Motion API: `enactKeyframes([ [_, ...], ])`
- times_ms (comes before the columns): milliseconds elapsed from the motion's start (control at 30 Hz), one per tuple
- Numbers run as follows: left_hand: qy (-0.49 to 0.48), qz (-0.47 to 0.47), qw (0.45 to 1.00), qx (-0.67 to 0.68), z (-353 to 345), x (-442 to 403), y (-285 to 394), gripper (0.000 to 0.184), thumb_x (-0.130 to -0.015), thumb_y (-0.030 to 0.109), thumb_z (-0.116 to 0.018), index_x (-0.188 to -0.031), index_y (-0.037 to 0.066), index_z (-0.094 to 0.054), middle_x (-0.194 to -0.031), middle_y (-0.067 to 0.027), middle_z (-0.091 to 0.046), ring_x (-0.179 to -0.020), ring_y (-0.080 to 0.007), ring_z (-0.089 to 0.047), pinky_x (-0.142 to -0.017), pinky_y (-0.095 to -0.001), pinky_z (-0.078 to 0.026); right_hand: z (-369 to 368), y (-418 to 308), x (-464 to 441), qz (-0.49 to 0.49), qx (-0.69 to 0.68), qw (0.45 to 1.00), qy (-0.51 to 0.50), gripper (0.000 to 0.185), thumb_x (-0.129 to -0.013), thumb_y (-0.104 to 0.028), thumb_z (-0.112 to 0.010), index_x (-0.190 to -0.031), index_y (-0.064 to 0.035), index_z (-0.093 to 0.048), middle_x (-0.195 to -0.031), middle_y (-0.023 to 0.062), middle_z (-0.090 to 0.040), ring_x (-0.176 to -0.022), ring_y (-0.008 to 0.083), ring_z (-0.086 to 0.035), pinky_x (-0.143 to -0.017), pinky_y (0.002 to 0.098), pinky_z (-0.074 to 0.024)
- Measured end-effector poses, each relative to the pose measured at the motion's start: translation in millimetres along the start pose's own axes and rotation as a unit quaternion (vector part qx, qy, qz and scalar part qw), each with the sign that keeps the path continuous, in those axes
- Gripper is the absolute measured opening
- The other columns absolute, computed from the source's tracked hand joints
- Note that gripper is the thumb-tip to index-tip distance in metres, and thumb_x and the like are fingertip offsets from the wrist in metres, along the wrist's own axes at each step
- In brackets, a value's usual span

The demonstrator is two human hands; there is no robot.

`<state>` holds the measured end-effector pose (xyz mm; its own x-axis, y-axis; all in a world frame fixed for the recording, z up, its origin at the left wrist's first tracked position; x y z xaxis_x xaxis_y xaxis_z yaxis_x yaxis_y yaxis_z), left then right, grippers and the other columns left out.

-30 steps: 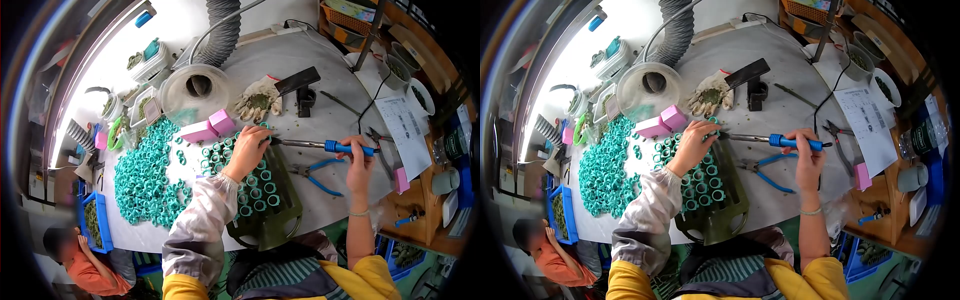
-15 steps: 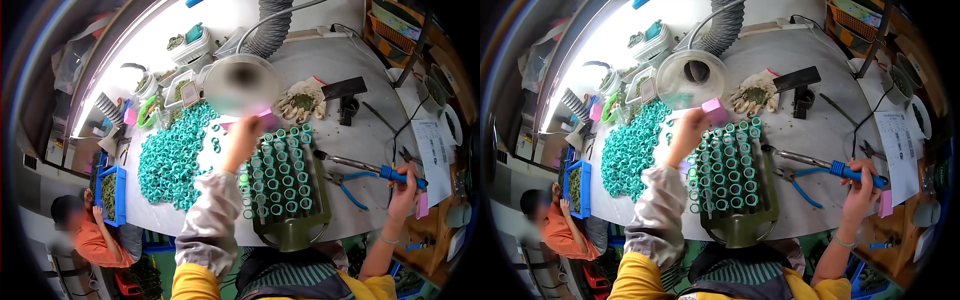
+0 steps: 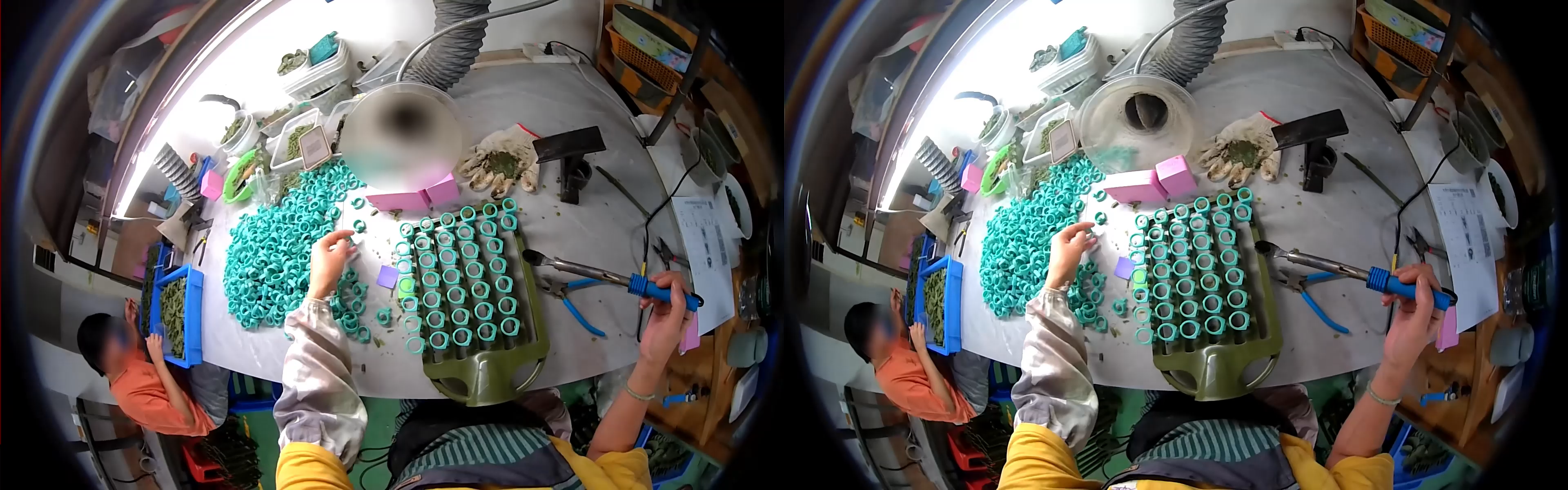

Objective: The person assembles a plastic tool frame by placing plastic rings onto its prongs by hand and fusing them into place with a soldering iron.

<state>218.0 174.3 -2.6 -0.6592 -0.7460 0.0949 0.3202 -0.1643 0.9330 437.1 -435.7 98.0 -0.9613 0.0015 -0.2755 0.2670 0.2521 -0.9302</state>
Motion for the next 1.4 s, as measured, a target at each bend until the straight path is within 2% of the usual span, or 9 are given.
enactKeyframes([
  [100, -0.016, 0.010, 0.998, 0.061, -2, 12, 9, 0.023, -0.092, 0.007, -0.068, -0.112, -0.001, -0.074, -0.097, -0.0071, -0.074, -0.087, -0.0138, -0.070, -0.082, -0.0253, -0.055, 4, 3, 0, -0.008, -0.011, 1.000, 0.001, 0.028, -0.101, -0.020, -0.053, -0.087, 0.0020, -0.062, -0.093, 0.0110, -0.062, -0.069, 0.0157, -0.057, -0.058, 0.0276, -0.0483],
  [233, -0.090, -0.040, 0.993, -0.057, -53, 42, 72, 0.029, -0.092, 0.006, -0.069, -0.120, 0.002, -0.072, -0.096, -0.0051, -0.074, -0.087, -0.0096, -0.068, -0.079, -0.0237, -0.052, 4, -2, 2, -0.003, -0.005, 1.000, 0.006, 0.027, -0.101, -0.018, -0.053, -0.087, 0.0035, -0.062, -0.092, 0.0127, -0.062, -0.066, 0.0166, -0.058, -0.058, 0.0280, -0.0487],
  [367, -0.243, -0.114, 0.963, -0.021, -150, 88, 138, 0.030, -0.095, 0.004, -0.066, -0.125, 0.001, -0.067, -0.111, -0.0040, -0.067, -0.091, -0.0077, -0.062, -0.080, -0.0233, -0.050, -3, -6, 3, 0.016, -0.004, 1.000, -0.021, 0.025, -0.101, -0.015, -0.053, -0.088, 0.0042, -0.063, -0.094, 0.0132, -0.063, -0.067, 0.0174, -0.059, -0.059, 0.0278, -0.0497],
  [433, -0.252, -0.237, 0.937, -0.050, -186, 111, 166, 0.028, -0.095, 0.002, -0.066, -0.122, 0.003, -0.068, -0.113, -0.0045, -0.060, -0.086, -0.0093, -0.058, -0.076, -0.0251, -0.049, -4, 0, 2, 0.011, -0.012, 1.000, -0.023, 0.024, -0.101, -0.014, -0.053, -0.091, 0.0051, -0.063, -0.094, 0.0127, -0.063, -0.068, 0.0180, -0.060, -0.061, 0.0288, -0.0510],
  [600, -0.200, -0.377, 0.884, -0.189, -249, 120, 176, 0.029, -0.087, 0.004, -0.072, -0.116, 0.006, -0.071, -0.118, -0.0122, -0.069, -0.108, -0.0344, -0.063, -0.092, -0.0412, -0.052, -16, 11, 2, 0.008, -0.030, 0.998, -0.053, 0.023, -0.102, -0.012, -0.052, -0.093, 0.0058, -0.063, -0.094, 0.0122, -0.063, -0.070, 0.0185, -0.062, -0.064, 0.0300, -0.0517],
  [833, -0.199, -0.406, 0.866, -0.212, -275, 115, 169, 0.028, -0.085, 0.004, -0.073, -0.113, 0.005, -0.073, -0.119, -0.0135, -0.070, -0.111, -0.0351, -0.062, -0.096, -0.0427, -0.050, -34, 24, 1, 0.010, -0.023, 0.998, -0.063, 0.024, -0.103, -0.011, -0.050, -0.092, 0.0052, -0.063, -0.094, 0.0122, -0.065, -0.068, 0.0169, -0.063, -0.066, 0.0289, -0.0531],
  [1100, -0.183, -0.452, 0.854, -0.182, -262, 120, 177, 0.030, -0.085, 0.004, -0.074, -0.115, 0.005, -0.071, -0.115, -0.0150, -0.068, -0.103, -0.0347, -0.065, -0.092, -0.0422, -0.052, 0, 11, -4, -0.001, -0.018, 1.000, -0.022, 0.028, -0.100, -0.018, -0.053, -0.085, 0.0044, -0.061, -0.092, 0.0117, -0.061, -0.064, 0.0169, -0.057, -0.058, 0.0291, -0.0467],
  [1233, -0.126, -0.267, 0.953, -0.062, -168, 63, 145, 0.018, -0.091, 0.004, -0.070, -0.109, 0.002, -0.067, -0.100, -0.0125, -0.070, -0.087, -0.0255, -0.069, -0.080, -0.0336, -0.055, 9, 6, -2, -0.010, -0.023, 1.000, -0.011, 0.029, -0.100, -0.020, -0.053, -0.083, 0.0032, -0.059, -0.091, 0.0117, -0.059, -0.067, 0.0170, -0.056, -0.056, 0.0284, -0.0466],
  [1400, -0.030, -0.238, 0.859, -0.453, -34, 59, 83, 0.024, -0.078, 0.006, -0.076, -0.099, 0.006, -0.065, -0.092, -0.0138, -0.064, -0.095, -0.0363, -0.063, -0.083, -0.0449, -0.049, 10, 2, 2, -0.013, -0.017, 1.000, -0.014, 0.029, -0.100, -0.021, -0.053, -0.083, 0.0018, -0.059, -0.090, 0.0107, -0.059, -0.070, 0.0166, -0.056, -0.053, 0.0280, -0.0464],
])
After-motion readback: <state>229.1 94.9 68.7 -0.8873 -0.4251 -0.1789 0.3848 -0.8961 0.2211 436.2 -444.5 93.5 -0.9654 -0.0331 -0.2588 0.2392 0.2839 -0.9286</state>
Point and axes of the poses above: each hand's wrist, its own x-axis away from the middle knuckle, its own z-axis out of the back of the hand, y = z × x, the point moved 10 cm from there along -x, towards the middle knuckle
